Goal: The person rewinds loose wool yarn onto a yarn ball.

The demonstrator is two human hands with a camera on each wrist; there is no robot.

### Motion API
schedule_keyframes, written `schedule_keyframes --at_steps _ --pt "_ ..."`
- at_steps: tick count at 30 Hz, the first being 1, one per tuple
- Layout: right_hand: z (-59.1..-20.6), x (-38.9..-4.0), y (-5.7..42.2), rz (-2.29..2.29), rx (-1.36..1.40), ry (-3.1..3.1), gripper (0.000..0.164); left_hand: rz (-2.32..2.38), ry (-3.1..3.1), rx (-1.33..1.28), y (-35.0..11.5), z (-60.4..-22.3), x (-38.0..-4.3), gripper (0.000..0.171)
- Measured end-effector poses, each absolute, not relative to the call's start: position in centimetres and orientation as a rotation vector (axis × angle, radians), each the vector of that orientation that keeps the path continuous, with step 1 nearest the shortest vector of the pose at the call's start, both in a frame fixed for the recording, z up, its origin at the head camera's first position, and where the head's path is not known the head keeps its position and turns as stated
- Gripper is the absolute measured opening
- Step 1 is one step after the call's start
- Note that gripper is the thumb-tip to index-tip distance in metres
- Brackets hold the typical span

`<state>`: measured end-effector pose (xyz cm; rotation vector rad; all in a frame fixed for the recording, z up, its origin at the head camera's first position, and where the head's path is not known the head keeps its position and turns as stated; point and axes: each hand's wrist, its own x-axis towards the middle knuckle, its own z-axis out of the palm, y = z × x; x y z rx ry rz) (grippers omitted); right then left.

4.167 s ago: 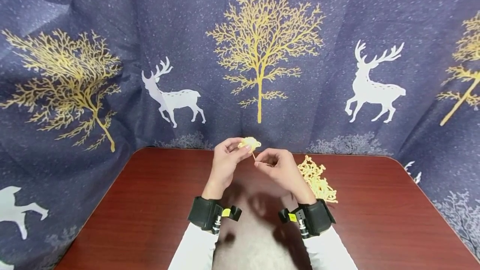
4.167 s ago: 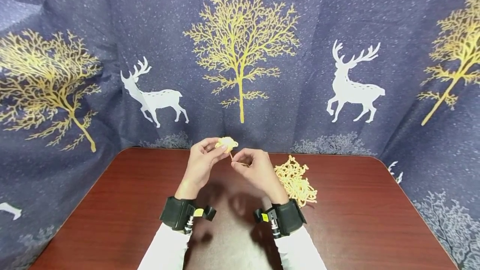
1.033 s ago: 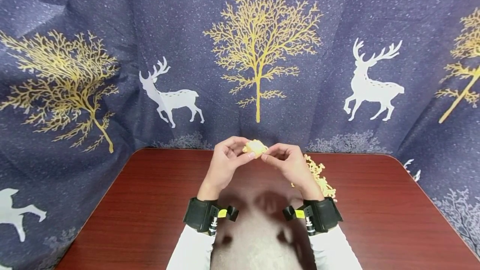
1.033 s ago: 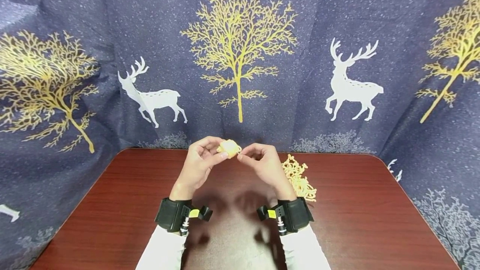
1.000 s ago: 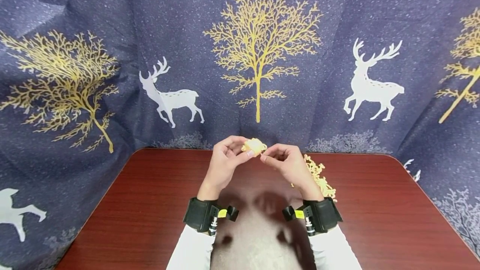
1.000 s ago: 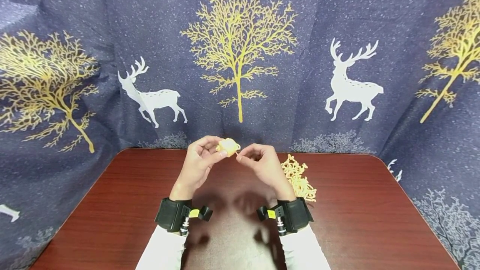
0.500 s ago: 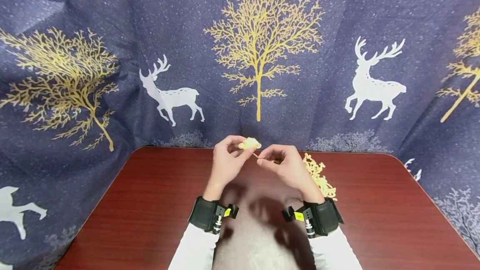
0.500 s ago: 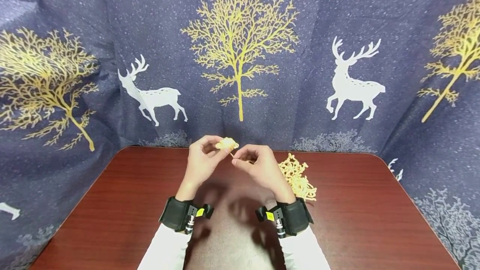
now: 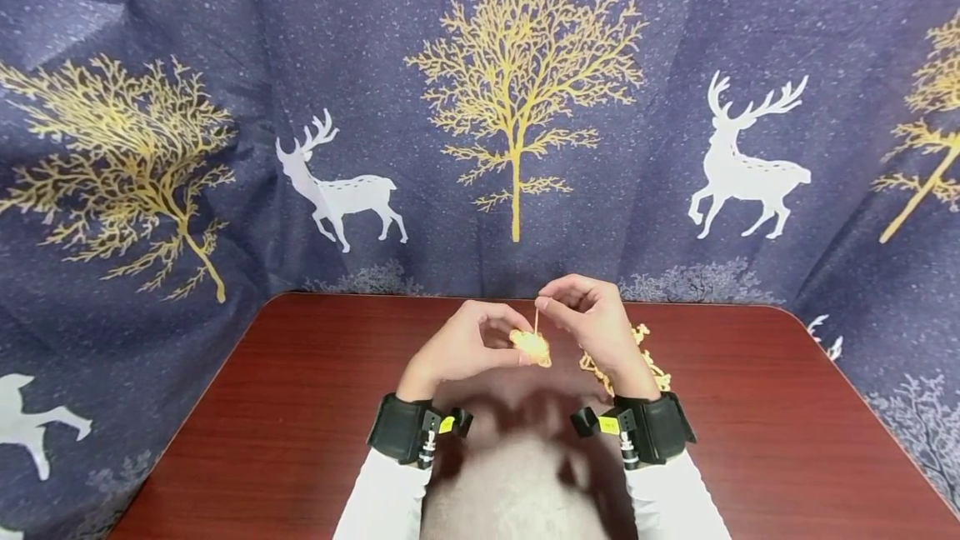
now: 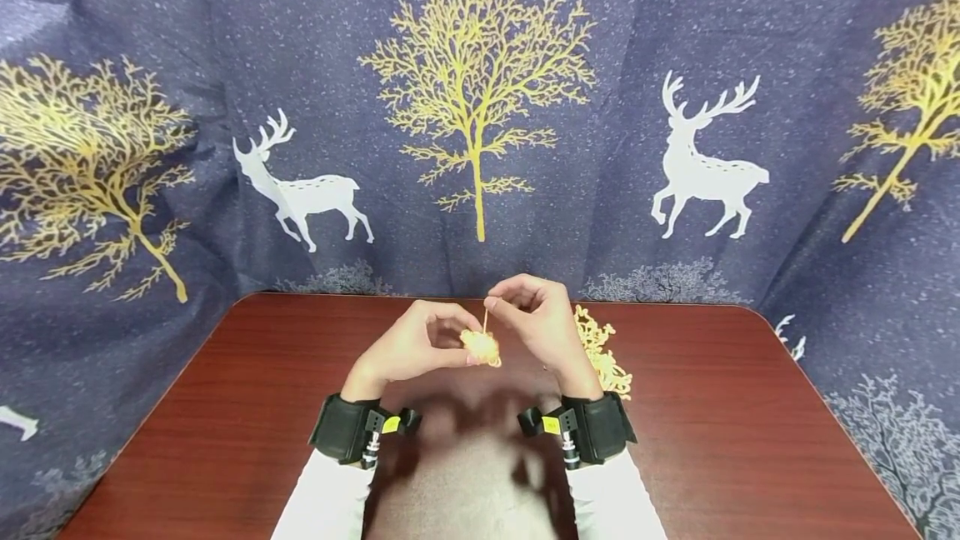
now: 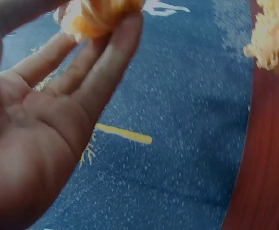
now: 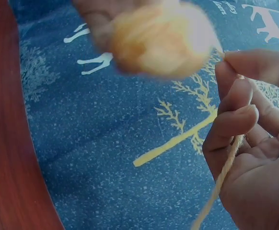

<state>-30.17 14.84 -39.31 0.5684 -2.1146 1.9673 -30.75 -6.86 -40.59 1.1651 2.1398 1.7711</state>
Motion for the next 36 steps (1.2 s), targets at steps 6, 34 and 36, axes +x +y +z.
schedule_keyframes --at_steps 6,34,36 --pt "-39.5 -30.3 14.6 2.004 0.548 -2.134 0.02 1.948 1.881 1.21 -7.1 -40.0 -30.2 0.03" --pt "-39.6 -29.7 12.9 1.726 0.734 -2.38 0.006 2.632 2.313 0.427 -6.5 -40.0 -31.1 0.029" --pt "-39.6 -29.8 13.0 1.716 0.733 -2.355 0.007 2.511 2.413 0.455 -6.5 -40.1 -31.1 0.027"
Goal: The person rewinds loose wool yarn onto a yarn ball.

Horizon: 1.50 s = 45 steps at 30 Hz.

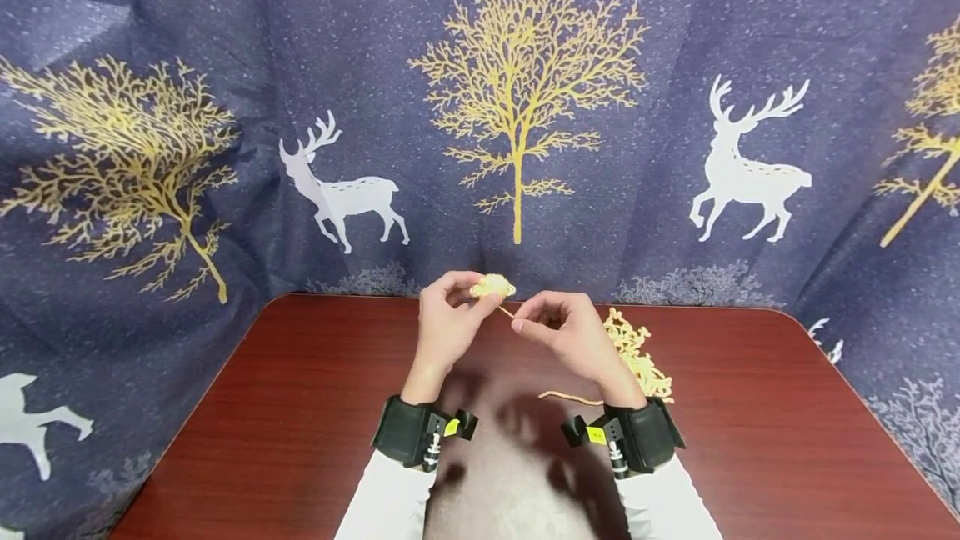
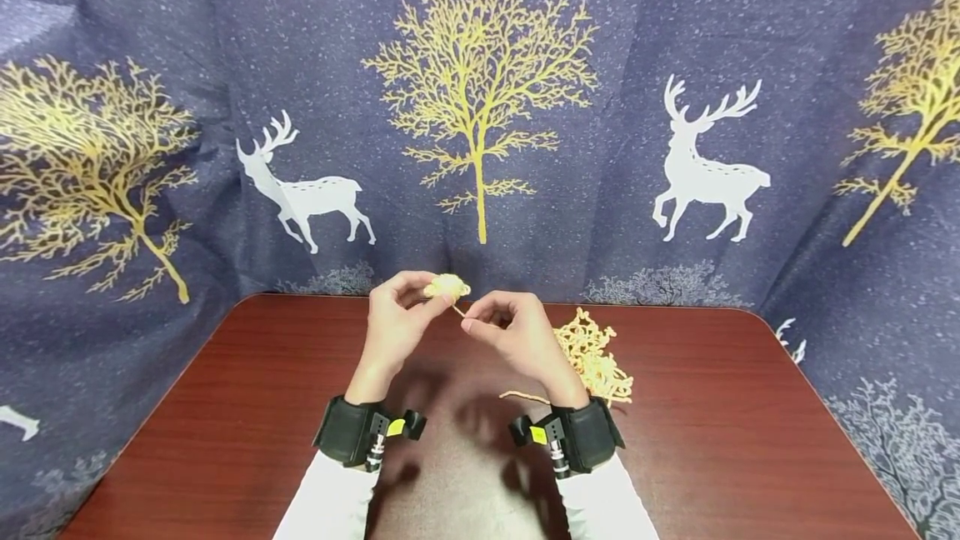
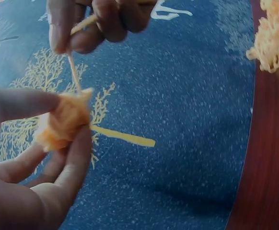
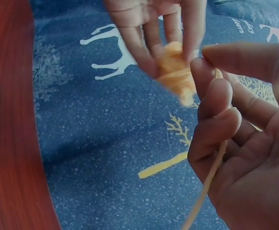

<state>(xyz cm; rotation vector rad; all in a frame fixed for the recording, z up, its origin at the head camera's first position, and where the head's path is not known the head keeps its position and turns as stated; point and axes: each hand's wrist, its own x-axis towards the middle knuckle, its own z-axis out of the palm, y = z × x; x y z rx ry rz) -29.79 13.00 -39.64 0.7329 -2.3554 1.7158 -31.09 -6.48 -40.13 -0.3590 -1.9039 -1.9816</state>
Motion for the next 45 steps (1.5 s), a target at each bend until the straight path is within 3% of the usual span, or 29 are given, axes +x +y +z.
schedule_keyframes --at_steps 13,17,26,31,36,45 --pt "-39.4 -30.0 14.3 1.989 0.57 -2.149 0.012 -1.709 -2.479 -0.848 -6.5 -40.3 -30.5 0.022" --pt "-39.2 -30.1 14.5 2.209 0.479 -1.985 0.005 -1.711 -2.525 -1.056 -6.6 -40.3 -30.4 0.022" --pt "-39.4 -30.8 14.9 2.321 0.37 -1.804 0.015 -2.08 -2.211 -1.441 -6.8 -39.7 -29.9 0.028" --pt "-39.8 -30.9 14.9 2.228 0.343 -1.973 0.005 -2.354 -1.861 -1.343 -7.0 -39.3 -29.6 0.028" --pt "-40.1 -30.8 14.7 2.095 0.425 -2.179 0.019 -2.542 -1.541 -1.113 -7.0 -38.9 -29.6 0.031" --pt "-39.7 -30.0 13.8 1.755 0.67 -2.411 0.007 -2.661 -1.239 -0.604 -6.6 -38.5 -29.9 0.032"
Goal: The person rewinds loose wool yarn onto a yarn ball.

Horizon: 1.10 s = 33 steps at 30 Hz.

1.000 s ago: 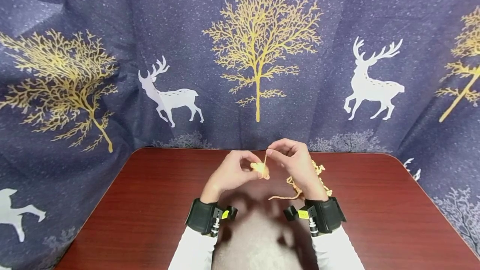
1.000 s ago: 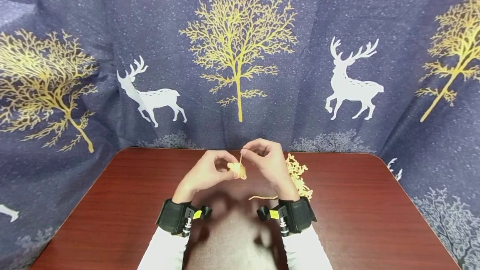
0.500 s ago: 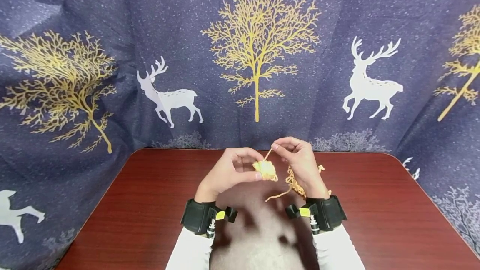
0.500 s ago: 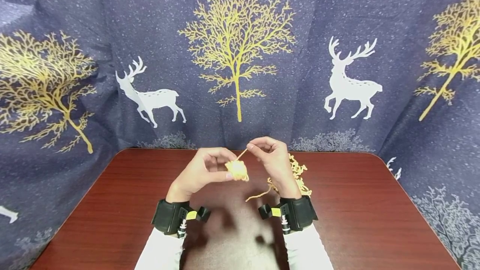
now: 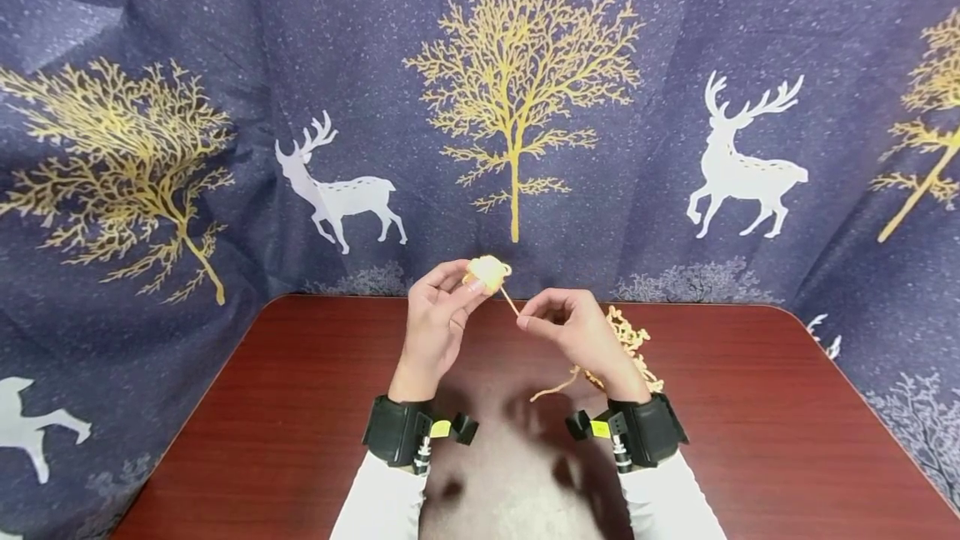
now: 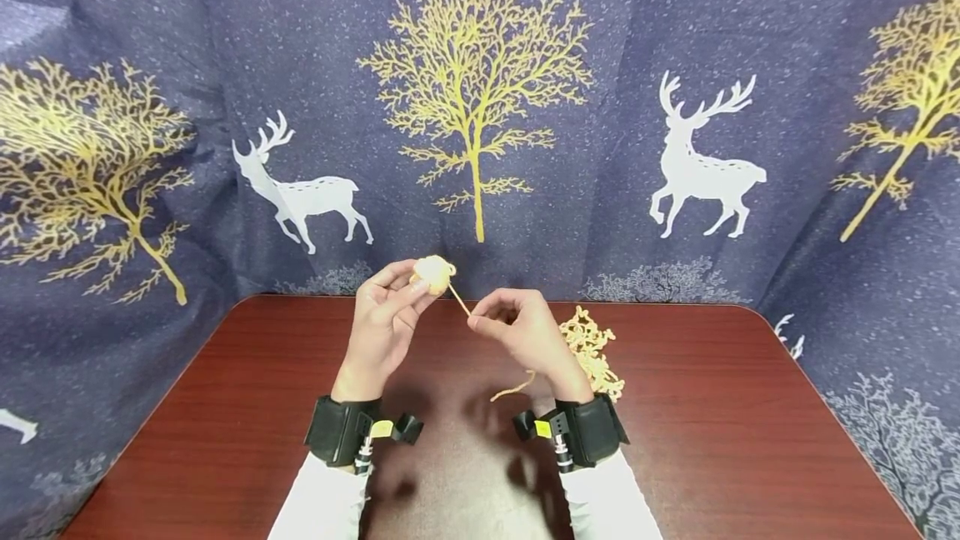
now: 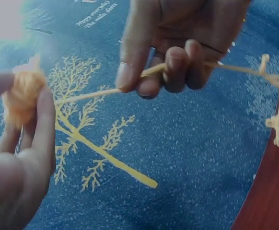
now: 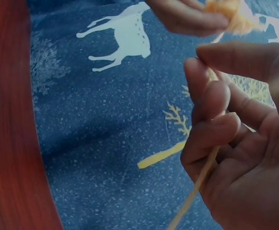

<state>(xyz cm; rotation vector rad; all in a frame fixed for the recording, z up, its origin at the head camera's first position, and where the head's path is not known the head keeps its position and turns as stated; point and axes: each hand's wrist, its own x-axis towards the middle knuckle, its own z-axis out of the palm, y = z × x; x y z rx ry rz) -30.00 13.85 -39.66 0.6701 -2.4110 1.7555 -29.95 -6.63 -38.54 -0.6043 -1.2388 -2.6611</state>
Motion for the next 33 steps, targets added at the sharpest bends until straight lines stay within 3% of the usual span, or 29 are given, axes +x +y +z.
schedule_keyframes --at_steps 8,13,21,33 --pt "-39.3 -29.3 12.9 1.635 0.782 -2.485 0.007 -2.42 -1.389 -0.31 -5.9 -38.9 -30.5 0.022" --pt "-39.0 -29.1 13.0 1.659 0.789 -2.434 0.006 -2.123 -1.675 -0.234 -5.7 -39.5 -30.7 0.027" --pt "-38.4 -28.8 13.4 1.775 0.735 -2.284 0.007 -1.956 -1.93 -0.355 -5.7 -40.1 -30.8 0.033" --pt "-38.3 -29.0 14.1 1.809 0.677 -2.221 0.006 -1.969 -2.106 -0.525 -5.7 -40.2 -30.7 0.029"
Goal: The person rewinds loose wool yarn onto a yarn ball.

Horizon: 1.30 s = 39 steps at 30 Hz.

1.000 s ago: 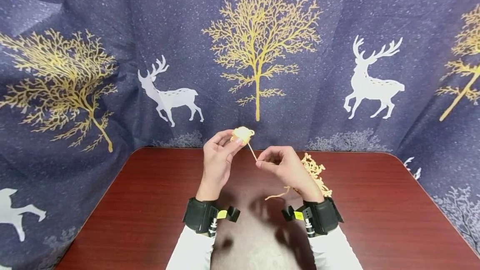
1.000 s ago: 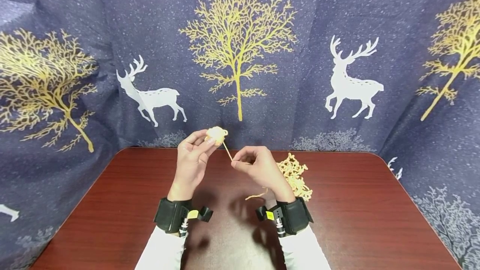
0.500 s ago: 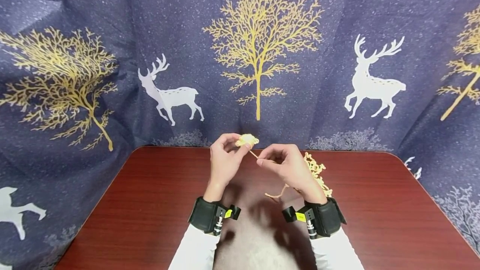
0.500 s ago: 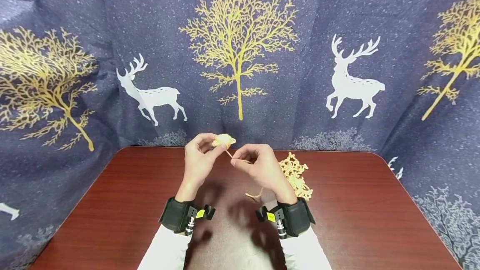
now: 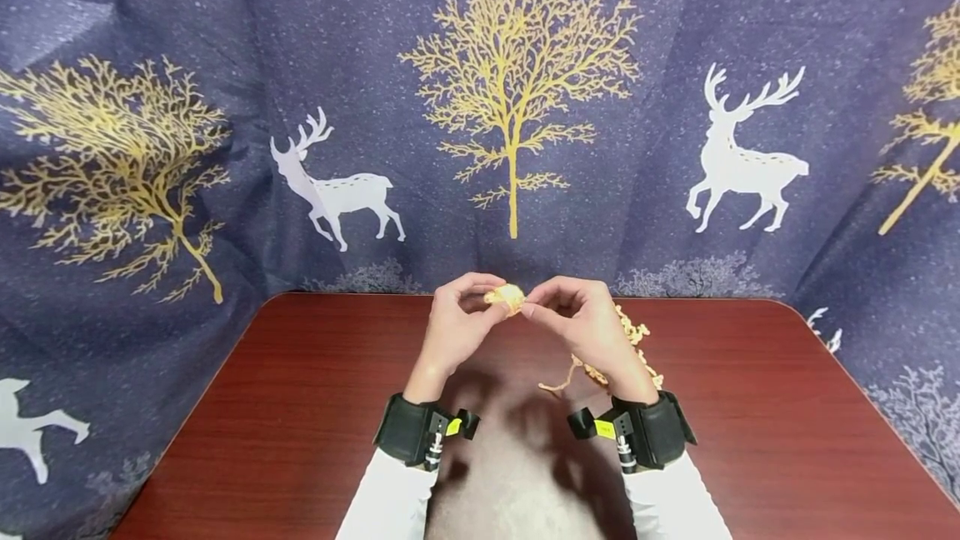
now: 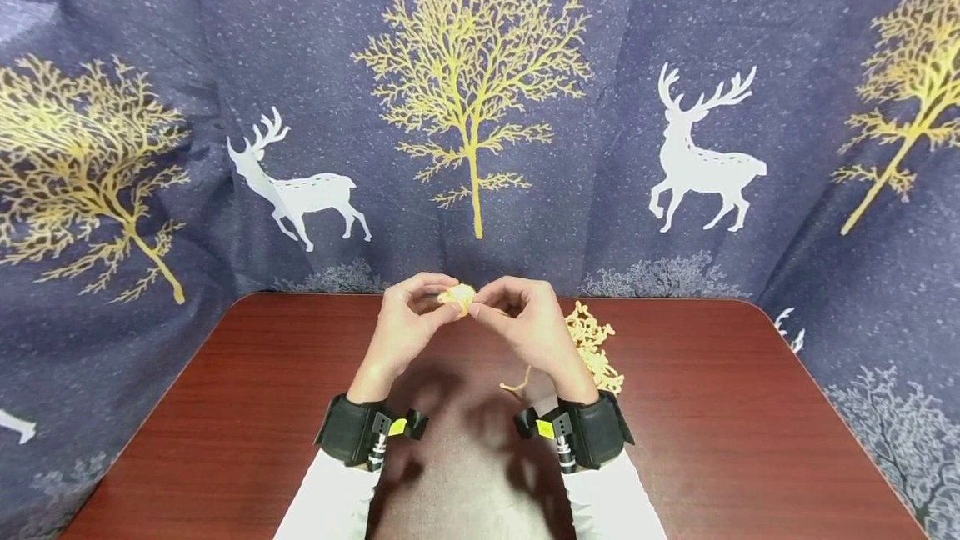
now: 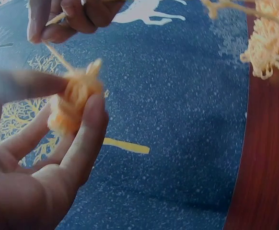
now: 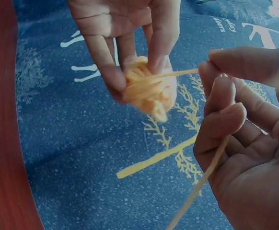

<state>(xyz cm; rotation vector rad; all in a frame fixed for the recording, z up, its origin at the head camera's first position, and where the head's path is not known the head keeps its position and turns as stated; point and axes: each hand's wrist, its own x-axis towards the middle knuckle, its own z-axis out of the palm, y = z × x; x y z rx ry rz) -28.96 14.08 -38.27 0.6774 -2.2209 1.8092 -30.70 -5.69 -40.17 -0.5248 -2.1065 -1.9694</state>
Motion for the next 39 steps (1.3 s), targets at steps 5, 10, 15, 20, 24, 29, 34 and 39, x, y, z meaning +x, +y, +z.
schedule_keyframes --at_steps 5,10,15,20,24,29,34,39 --pt "-38.1 -29.0 14.4 1.826 0.688 -2.144 0.007 -1.872 -2.252 -0.709 -5.9 -40.0 -30.4 0.026" --pt "-38.0 -29.1 14.9 1.874 0.658 -2.089 0.011 -1.932 -2.305 -0.969 -6.4 -39.9 -30.3 0.025" --pt "-38.1 -29.3 15.0 1.888 0.632 -2.074 0.014 -2.137 -2.221 -1.135 -6.8 -39.5 -30.1 0.029" --pt "-38.5 -29.5 14.7 1.904 0.623 -2.095 0.015 -2.279 -2.056 -1.215 -6.9 -39.3 -29.9 0.032" --pt "-38.9 -29.7 14.4 1.925 0.637 -2.144 0.012 -2.353 -1.89 -1.202 -6.8 -39.1 -29.7 0.034" --pt "-39.1 -29.8 13.8 1.908 0.631 -2.238 0.012 -2.458 -1.624 -1.016 -6.4 -38.9 -29.7 0.026" --pt "-39.1 -29.6 13.3 1.814 0.667 -2.333 0.009 -2.465 -1.444 -0.731 -6.1 -38.8 -29.9 0.027" --pt "-38.9 -29.2 13.0 1.753 0.759 -2.384 0.006 -2.259 -1.547 -0.506 -5.8 -39.0 -30.3 0.026"
